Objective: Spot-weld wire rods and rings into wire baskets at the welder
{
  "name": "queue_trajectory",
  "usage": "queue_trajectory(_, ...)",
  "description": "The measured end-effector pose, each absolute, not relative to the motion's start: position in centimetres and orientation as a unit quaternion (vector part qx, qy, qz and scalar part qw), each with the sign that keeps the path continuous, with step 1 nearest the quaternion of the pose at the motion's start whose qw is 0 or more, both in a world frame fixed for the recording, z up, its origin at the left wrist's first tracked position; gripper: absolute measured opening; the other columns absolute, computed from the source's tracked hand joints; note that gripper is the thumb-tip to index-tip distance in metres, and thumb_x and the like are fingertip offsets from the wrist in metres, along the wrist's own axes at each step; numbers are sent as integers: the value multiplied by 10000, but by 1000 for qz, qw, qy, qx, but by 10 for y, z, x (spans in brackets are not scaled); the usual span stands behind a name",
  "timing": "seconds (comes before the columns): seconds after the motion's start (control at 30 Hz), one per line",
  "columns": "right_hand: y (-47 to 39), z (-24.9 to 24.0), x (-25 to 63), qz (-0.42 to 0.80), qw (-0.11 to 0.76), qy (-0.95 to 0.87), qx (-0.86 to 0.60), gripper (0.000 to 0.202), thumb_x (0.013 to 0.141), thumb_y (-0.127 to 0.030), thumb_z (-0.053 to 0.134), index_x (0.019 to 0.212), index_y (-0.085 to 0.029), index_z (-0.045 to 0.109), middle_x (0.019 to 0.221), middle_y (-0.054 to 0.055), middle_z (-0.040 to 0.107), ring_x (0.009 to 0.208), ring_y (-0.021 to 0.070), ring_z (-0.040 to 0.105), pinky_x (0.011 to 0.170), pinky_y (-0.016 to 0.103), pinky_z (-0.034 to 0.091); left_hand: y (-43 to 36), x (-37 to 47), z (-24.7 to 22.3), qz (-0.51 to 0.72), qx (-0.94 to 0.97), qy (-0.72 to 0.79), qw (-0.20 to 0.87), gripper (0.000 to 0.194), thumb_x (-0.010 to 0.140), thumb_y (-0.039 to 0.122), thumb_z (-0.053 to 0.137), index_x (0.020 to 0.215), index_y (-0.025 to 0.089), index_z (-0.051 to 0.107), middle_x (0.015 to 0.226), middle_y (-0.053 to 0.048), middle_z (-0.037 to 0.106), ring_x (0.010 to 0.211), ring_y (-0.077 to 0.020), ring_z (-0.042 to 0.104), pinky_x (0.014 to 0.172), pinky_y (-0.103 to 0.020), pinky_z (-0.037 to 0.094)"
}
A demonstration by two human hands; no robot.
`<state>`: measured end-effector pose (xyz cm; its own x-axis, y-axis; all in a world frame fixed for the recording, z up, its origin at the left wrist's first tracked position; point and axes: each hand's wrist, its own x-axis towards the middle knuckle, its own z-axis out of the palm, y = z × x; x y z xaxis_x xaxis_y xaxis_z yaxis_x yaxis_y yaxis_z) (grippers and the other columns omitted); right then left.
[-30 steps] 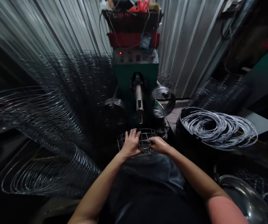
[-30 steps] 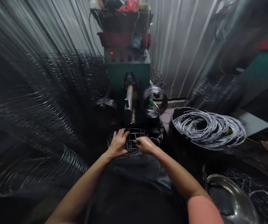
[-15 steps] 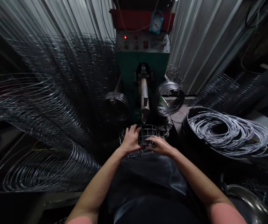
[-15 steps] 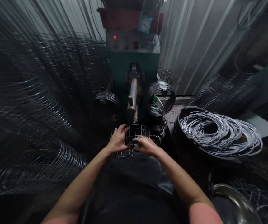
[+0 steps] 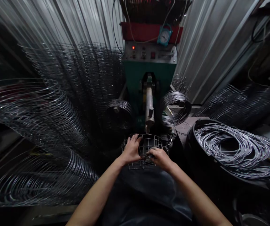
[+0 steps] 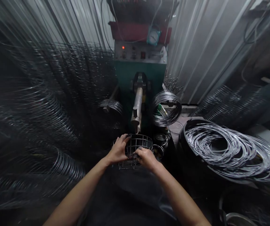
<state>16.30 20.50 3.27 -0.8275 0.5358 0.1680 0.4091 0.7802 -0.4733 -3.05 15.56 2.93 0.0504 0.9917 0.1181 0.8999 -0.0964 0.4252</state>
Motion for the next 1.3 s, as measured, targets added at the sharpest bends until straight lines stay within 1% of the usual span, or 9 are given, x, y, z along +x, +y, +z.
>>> queue_trajectory(0.4,228,47,149,196,161,-929,-268,176,787,-95,595,911,-194,671,888,55,672,826,165,636,726,236,464,180,-38,46,187,701,674,137,908,551,391,768,1335,185,358,1441,-207,313,1351,-367,274,1068,-568,252)
queue_trajectory(0.53,226,41,152,193,169,-922,-289,229,782,-81,595,954,-209,676,943,61,681,862,179,648,741,242,471,180,-36,45,178,700,679,136,908,560,380,763,1334,136,356,1436,-242,299,1354,-373,261,1071,-560,244)
queue_trajectory(0.73,241,37,141,194,194,-905,-326,248,778,-64,601,968,-203,678,968,65,690,907,188,649,784,254,481,197,-40,44,187,689,691,109,897,583,401,749,1340,138,345,1429,-246,302,1356,-378,249,1057,-583,245)
queue_trajectory(0.83,246,32,140,203,229,-893,-329,206,801,-119,607,966,-221,677,987,54,686,905,175,647,792,255,486,205,-44,43,195,690,690,104,858,599,396,741,1325,131,367,1412,-242,325,1342,-373,278,1043,-568,285)
queue_trajectory(0.93,244,26,150,209,313,-858,-348,245,806,-193,624,1048,-216,651,1070,77,653,951,186,631,828,283,487,205,-44,42,196,687,691,109,918,564,401,777,1332,127,355,1418,-242,311,1344,-381,268,1052,-571,271)
queue_trajectory(1.0,244,23,159,217,353,-832,-369,205,814,-232,614,1012,-203,657,1026,85,655,930,195,631,826,304,490,205,-43,42,191,687,692,115,989,524,416,807,1343,118,338,1429,-252,289,1351,-396,245,1067,-581,237)
queue_trajectory(1.07,248,21,164,229,358,-823,-377,122,829,-247,590,906,-196,669,919,75,667,869,196,637,795,310,495,207,-44,42,193,687,691,116,1013,507,421,820,1346,133,332,1440,-249,274,1360,-401,221,1072,-592,212)
queue_trajectory(1.13,255,22,163,236,348,-824,-379,113,841,-255,570,840,-194,665,867,71,669,834,194,636,777,308,493,213,-46,42,204,683,692,115,1006,496,415,826,1340,162,340,1440,-235,282,1363,-397,217,1068,-602,209)
queue_trajectory(1.3,272,26,149,218,335,-821,-407,147,861,-278,533,867,-202,659,896,68,664,832,187,627,771,297,483,233,-56,46,224,674,692,128,977,486,387,823,1326,201,361,1426,-199,312,1352,-380,253,1053,-609,234)
